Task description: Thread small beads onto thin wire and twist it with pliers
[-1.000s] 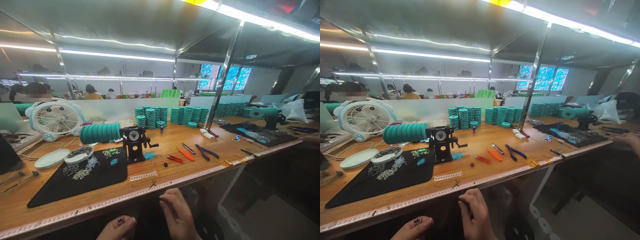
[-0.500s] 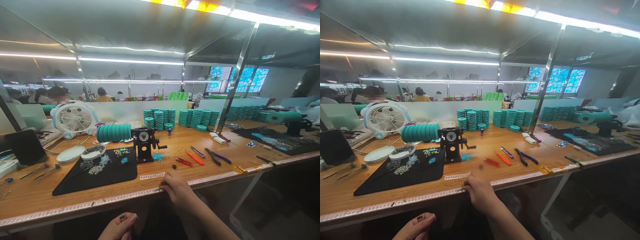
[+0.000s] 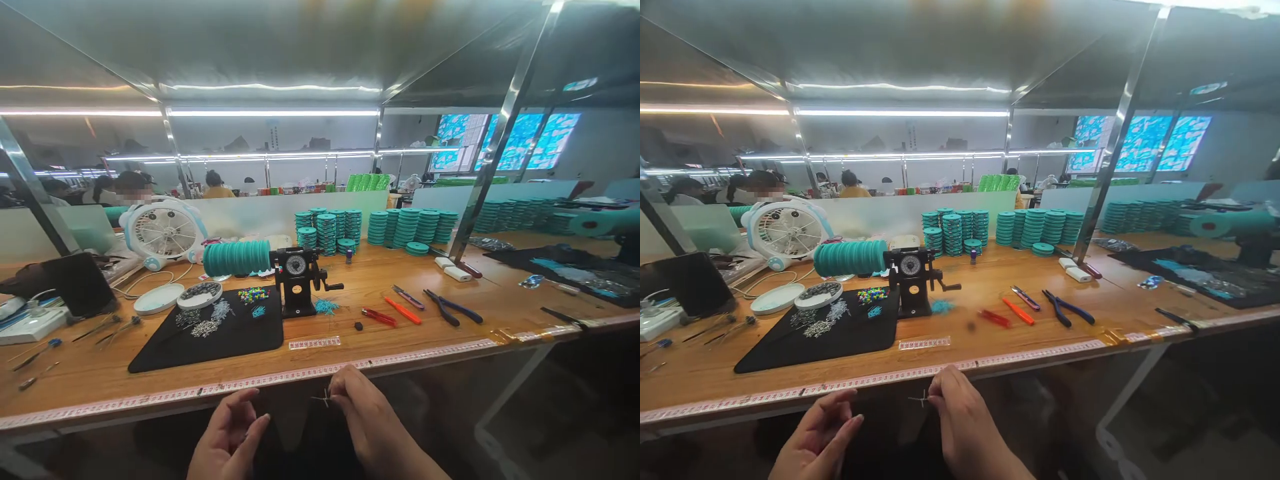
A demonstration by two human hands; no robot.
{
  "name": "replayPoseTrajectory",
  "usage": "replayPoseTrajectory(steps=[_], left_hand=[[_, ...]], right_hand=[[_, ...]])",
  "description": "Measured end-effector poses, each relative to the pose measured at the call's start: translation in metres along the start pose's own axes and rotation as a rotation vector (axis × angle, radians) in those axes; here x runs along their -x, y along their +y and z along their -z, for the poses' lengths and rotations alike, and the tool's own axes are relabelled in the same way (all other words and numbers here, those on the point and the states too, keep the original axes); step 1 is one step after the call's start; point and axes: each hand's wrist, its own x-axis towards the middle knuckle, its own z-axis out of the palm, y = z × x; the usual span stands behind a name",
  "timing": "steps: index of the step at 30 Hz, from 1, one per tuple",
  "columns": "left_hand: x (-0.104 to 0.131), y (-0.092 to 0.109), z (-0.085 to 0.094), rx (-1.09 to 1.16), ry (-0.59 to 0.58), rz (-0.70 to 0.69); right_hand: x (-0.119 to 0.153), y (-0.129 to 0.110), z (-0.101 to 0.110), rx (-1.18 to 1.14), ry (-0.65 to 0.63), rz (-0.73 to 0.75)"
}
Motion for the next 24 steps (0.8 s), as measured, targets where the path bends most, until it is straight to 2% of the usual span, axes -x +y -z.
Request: replayPoseTrajectory(steps=[2, 4, 6, 8, 12, 14, 19, 21, 24], left_hand=[[0.008, 0.008, 0.001, -0.129, 0.021, -0.179], [0.014, 0.015, 0.000, -0.243, -0.048, -0.280], [0.016, 0.019, -0.004, -0.338, -0.166, -0.270], [0.015, 0.021, -0.008, -0.398, -0.278, -0.203], [0.013, 0.023, -0.014, -0.399, -0.354, -0.085], [0.014, 0.024, -0.016, -0.360, -0.372, -0.040], [0.017, 0.022, -0.018, -0.247, -0.397, 0.096], [0.017, 0.018, -0.018, -0.225, -0.414, 0.122], [0.015, 0.012, -0.018, -0.196, -0.439, 0.164]], right_hand=[[0.009, -0.005, -0.008, -0.008, -0.010, 0.040], [0.013, -0.008, -0.017, 0.027, -0.005, 0.124], [0.014, -0.011, -0.023, 0.073, 0.008, 0.202], [0.013, -0.013, -0.028, 0.085, 0.019, 0.251], [0.012, -0.017, -0.035, -0.003, 0.018, 0.265], [0.014, -0.019, -0.037, -0.107, -0.006, 0.187], [0.017, -0.021, -0.040, -0.479, -0.142, -0.283], [0.017, -0.022, -0.040, -0.556, -0.190, -0.333], [0.016, -0.023, -0.040, -0.581, -0.226, -0.310]])
